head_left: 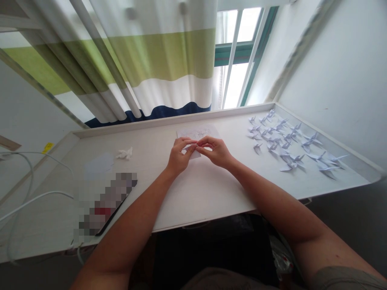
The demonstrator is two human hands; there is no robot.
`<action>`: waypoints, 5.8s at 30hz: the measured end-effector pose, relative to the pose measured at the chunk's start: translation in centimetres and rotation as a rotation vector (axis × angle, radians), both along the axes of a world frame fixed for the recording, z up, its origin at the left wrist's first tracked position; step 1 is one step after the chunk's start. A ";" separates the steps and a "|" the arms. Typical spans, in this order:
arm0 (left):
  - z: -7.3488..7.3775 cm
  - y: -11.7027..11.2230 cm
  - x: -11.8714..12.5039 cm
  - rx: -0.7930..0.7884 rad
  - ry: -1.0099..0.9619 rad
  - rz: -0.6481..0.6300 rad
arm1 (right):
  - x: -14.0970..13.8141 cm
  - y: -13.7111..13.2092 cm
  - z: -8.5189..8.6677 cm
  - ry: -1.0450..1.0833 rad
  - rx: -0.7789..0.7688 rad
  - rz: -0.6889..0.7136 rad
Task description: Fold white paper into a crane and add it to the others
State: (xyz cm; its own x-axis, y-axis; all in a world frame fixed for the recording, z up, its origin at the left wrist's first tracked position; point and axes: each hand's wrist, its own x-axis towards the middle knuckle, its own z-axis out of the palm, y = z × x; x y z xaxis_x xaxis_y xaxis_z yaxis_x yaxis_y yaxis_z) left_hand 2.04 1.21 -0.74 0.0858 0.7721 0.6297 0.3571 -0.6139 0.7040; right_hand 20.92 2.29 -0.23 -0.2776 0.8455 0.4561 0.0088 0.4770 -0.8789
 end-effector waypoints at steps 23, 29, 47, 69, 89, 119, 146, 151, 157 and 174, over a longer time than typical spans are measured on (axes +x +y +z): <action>0.0 0.3 0.2 -0.408 -0.385 -0.109 | 0.1 0.7 -0.3 0.164 -0.321 0.054; 0.0 0.0 0.4 -0.495 -0.346 -0.165 | 0.1 0.7 0.1 0.276 -0.437 -0.012; -0.7 -0.1 1.2 -0.173 -0.243 -0.126 | 0.3 0.4 0.7 0.344 -0.479 -0.059; 0.3 -0.5 1.0 -0.274 -0.401 -0.099 | 0.4 0.3 0.5 0.228 -0.304 0.187; 0.4 0.0 0.6 -0.314 -0.405 -0.054 | 0.0 0.3 0.0 0.137 -0.223 0.059; 0.3 -0.5 0.3 -0.073 -0.033 0.052 | -0.1 0.4 0.4 0.306 -0.378 -0.267; 0.5 -0.2 1.4 -0.228 -0.515 -0.089 | -0.6 -0.8 1.6 0.401 -0.486 0.038; 1.0 -0.4 1.4 -0.253 -0.578 -0.198 | -0.8 -0.7 1.2 0.405 -0.413 0.082; 0.8 -0.5 1.6 -0.266 -0.541 -0.153 | -1.0 -0.6 0.9 0.400 -0.301 0.022; 0.9 -0.9 1.5 -0.293 -0.544 -0.180 | -0.5 -0.9 0.7 0.028 0.308 -0.224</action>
State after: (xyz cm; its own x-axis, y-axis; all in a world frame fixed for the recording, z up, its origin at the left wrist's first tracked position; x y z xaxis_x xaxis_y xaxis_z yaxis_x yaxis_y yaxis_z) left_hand 3.55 0.27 0.13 -0.0421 0.9220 0.3848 -0.1885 -0.3856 0.9032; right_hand 20.38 1.41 0.51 -0.0856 0.7061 0.7029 0.1205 0.7076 -0.6962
